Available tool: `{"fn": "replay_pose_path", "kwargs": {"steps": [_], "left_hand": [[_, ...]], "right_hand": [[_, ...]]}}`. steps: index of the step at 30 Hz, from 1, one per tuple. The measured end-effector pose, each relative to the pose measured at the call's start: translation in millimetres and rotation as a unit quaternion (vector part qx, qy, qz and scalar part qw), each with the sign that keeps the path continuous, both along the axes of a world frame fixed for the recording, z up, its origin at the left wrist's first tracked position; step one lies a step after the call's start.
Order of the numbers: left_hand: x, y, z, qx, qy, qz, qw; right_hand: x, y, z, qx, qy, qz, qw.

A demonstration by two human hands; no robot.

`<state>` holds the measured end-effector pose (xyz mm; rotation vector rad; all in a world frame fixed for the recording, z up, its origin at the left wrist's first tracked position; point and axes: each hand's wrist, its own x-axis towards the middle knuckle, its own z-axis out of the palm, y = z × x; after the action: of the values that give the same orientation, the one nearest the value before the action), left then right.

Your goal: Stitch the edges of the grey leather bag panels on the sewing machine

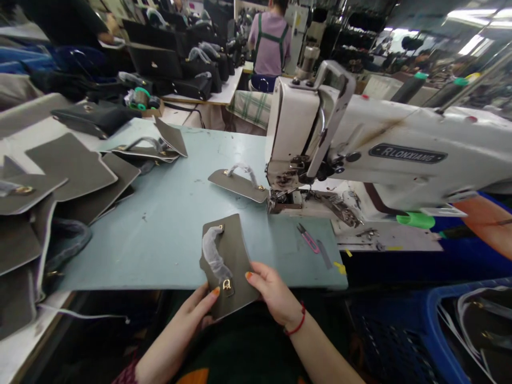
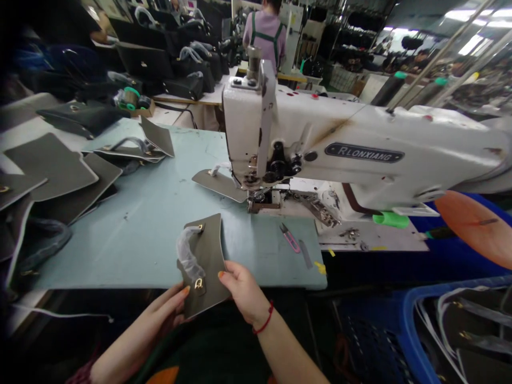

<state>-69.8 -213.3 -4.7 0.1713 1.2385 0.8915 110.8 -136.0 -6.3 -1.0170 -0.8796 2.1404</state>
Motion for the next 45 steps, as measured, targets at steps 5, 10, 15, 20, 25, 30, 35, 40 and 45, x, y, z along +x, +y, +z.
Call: {"fn": "replay_pose_path", "kwargs": {"steps": [5,10,15,20,25,30,35,40,45], "left_hand": [[19,17,9.4,0.012,-0.139,-0.022,0.990],[42,33,8.5,-0.003,-0.133,0.057,0.989],[53,57,22.7,0.042,-0.084,0.110,0.989],[52,75,35.0,0.033,-0.089,0.153,0.984],[56,69,39.6,-0.016,-0.164,0.122,0.979],[55,50,47.3,0.010,-0.204,0.021,0.979],[53,38,59.1,0.037,-0.169,-0.129,0.976],[32,40,73.6,0.213,0.228,-0.306,0.899],[12,28,80.2,0.474,0.426,-0.212,0.741]], "right_hand": [[9,5,16.2,0.024,0.040,0.085,0.995],[15,11,33.6,0.080,0.017,0.111,0.990],[35,18,44.6,0.149,-0.102,-0.025,0.983],[46,10,40.3,0.173,-0.137,-0.040,0.975],[32,-3,41.9,0.359,-0.207,0.026,0.910],[29,5,57.7,0.462,-0.230,0.076,0.853],[37,14,92.3,0.534,-0.266,0.149,0.788],[38,2,119.6,0.548,-0.371,0.178,0.728],[29,-7,113.6,0.557,-0.367,0.180,0.723]]}}
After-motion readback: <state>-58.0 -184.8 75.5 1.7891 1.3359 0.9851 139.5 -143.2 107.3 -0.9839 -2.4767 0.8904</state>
